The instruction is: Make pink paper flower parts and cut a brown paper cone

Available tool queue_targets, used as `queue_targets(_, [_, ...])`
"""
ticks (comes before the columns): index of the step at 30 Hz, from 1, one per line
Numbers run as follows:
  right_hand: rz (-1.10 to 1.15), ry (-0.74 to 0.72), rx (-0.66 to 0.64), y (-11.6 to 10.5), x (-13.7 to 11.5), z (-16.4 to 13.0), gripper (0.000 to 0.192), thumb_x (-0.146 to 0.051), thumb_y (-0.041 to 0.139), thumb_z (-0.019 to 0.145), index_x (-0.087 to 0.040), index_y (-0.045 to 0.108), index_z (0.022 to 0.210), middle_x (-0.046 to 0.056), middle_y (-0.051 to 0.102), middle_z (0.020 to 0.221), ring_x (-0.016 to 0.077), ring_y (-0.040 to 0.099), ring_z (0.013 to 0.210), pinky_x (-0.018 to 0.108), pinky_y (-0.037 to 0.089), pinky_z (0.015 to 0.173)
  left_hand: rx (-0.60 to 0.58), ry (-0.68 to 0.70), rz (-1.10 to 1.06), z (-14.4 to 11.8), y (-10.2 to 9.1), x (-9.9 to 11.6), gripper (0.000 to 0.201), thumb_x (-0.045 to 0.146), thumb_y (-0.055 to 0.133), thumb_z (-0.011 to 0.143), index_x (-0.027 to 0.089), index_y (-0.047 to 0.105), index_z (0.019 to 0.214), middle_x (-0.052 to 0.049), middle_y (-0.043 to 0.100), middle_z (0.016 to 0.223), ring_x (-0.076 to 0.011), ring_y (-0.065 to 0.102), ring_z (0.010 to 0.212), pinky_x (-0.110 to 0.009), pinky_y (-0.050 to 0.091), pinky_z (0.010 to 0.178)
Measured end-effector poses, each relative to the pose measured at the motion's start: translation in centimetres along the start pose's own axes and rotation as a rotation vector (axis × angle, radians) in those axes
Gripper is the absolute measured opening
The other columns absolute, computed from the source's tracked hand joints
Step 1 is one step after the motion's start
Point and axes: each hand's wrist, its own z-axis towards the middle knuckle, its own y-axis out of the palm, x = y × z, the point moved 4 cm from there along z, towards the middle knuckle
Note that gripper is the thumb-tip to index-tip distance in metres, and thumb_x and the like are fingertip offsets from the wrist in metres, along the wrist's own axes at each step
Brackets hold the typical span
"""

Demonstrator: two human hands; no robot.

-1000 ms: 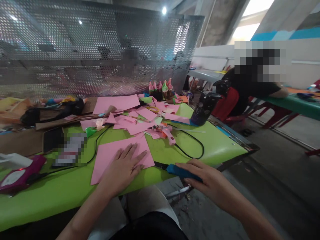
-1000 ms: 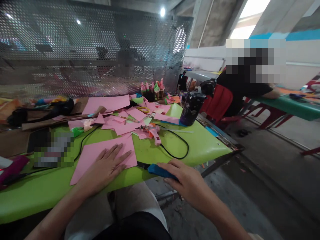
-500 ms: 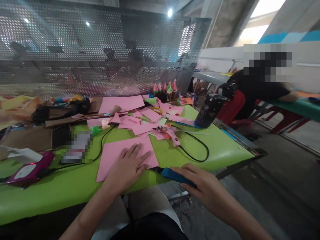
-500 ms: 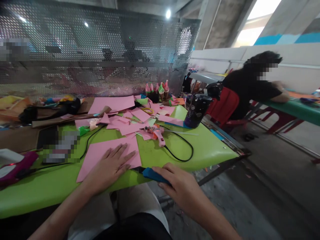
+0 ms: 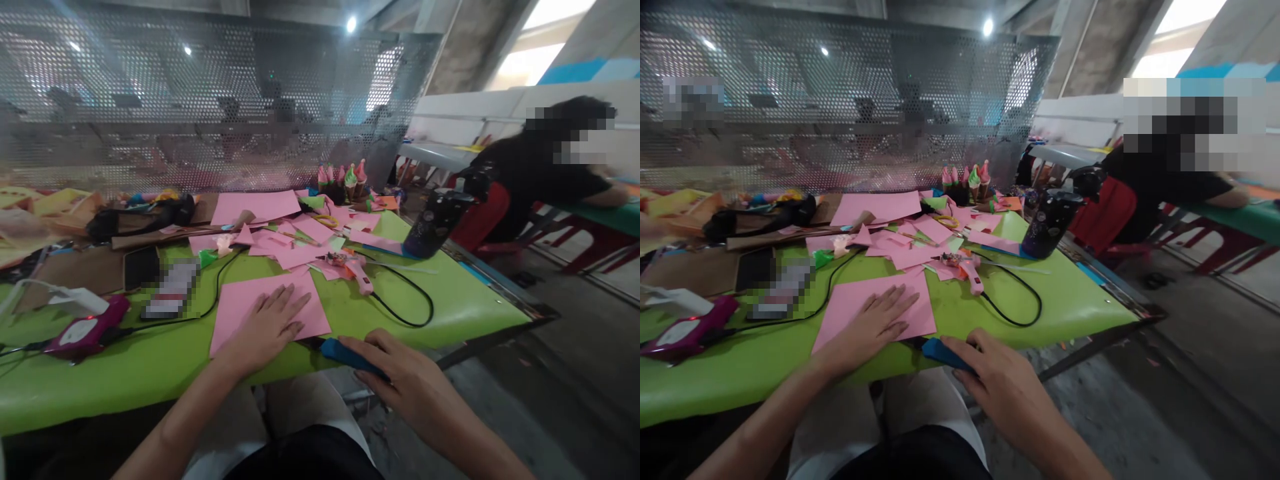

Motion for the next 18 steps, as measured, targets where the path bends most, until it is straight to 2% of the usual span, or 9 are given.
queue_targets(2, [-0.037, 0.012, -0.005, 0.1, 0.3, -0.1, 0.043, -0.024, 0.051, 0.092, -0.035, 0.049, 0.133, 0.005, 0.059, 0.099, 0.0197, 0.062, 0.081, 0.032, 0.051, 0.071, -0.014, 0.016, -0.011, -0.1, -0.8, -1.0, 0.053, 0.035, 0.032, 0.098, 0.034, 0.016, 0.149, -0.003, 0.014, 0.158, -0.0207, 0.012, 0.145, -0.044, 0.023, 0.114])
queue_targets(4, [-0.054, 0.012, -0.005, 0.1, 0.4, -0.1, 0.043, -0.025, 0.05, 0.092, -0.035, 0.048, 0.134, 0.004, 0.058, 0.096, 0.0199, 0.062, 0.079, 0.032, 0.051, 0.069, -0.026, 0.018, 0.037, -0.4, -1.6, -2.2, 0.052, 0.031, 0.034, 0.098, 0.033, 0.021, 0.148, -0.004, 0.015, 0.158, -0.0218, 0.012, 0.145, -0.044, 0.02, 0.115])
queue_targets(8, [-0.025, -0.008, 0.001, 0.0, 0.6, 0.0, 0.043, -0.025, 0.051, 0.092, -0.035, 0.049, 0.133, 0.004, 0.059, 0.094, 0.0189, 0.062, 0.078, 0.03, 0.051, 0.068, -0.038, 0.038, 0.099, -1.4, -1.6, -3.8, 0.05, 0.047, 0.03, 0.097, 0.037, 0.025, 0.146, -0.002, 0.021, 0.157, -0.0232, 0.017, 0.144, -0.046, 0.021, 0.114])
queue_targets(13, [0.036, -0.044, 0.012, 0.1, 0.4, 0.1, 0.042, -0.025, 0.05, 0.092, -0.034, 0.05, 0.133, 0.005, 0.06, 0.095, 0.0184, 0.062, 0.08, 0.029, 0.051, 0.069, 0.008, 0.059, 0.128, -2.1, -0.5, -3.8, 0.05, 0.05, 0.027, 0.097, 0.041, 0.021, 0.146, 0.002, 0.018, 0.157, -0.0213, 0.017, 0.144, -0.044, 0.02, 0.114])
queue_targets(18, [0.042, -0.042, -0.021, 0.6, -1.4, 0.8, 0.042, -0.023, 0.049, 0.092, -0.032, 0.049, 0.134, 0.005, 0.06, 0.095, 0.0188, 0.062, 0.08, 0.029, 0.05, 0.069, 0.017, 0.049, 0.135, -2.1, -0.4, -3.7, 0.05, 0.051, 0.025, 0.097, 0.041, 0.021, 0.146, 0.002, 0.019, 0.157, -0.0218, 0.017, 0.144, -0.045, 0.02, 0.114])
